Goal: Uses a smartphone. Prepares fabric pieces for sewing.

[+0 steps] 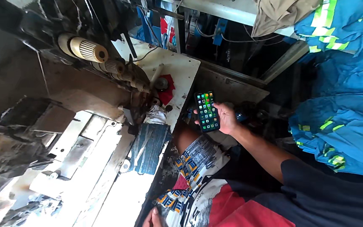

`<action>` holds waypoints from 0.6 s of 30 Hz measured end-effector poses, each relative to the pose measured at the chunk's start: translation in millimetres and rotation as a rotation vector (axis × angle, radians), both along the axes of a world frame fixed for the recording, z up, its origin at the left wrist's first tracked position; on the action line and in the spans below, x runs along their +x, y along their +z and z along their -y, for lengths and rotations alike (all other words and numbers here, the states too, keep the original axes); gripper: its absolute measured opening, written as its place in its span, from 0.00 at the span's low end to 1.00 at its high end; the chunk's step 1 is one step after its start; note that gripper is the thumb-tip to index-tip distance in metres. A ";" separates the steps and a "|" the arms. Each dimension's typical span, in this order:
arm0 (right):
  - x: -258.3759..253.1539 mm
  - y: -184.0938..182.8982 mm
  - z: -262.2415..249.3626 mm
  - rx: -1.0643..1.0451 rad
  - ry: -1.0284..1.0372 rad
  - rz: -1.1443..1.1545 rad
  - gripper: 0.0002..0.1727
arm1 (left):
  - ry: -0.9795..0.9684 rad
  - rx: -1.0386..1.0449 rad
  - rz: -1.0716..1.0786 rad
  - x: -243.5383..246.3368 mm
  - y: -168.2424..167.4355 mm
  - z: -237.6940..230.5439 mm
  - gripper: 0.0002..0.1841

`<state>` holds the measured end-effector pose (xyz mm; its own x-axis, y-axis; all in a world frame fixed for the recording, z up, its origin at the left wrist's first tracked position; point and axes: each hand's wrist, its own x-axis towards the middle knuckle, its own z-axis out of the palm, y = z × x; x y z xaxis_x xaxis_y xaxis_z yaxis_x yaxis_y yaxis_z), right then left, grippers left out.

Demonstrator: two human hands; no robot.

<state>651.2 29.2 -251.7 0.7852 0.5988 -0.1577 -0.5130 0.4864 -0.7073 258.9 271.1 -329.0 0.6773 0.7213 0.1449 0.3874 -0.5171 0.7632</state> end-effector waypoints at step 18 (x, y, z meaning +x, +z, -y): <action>-34.3 -2.7 -12.3 -0.058 0.056 0.015 0.30 | -0.828 -0.278 -0.217 194.2 55.6 66.4 0.48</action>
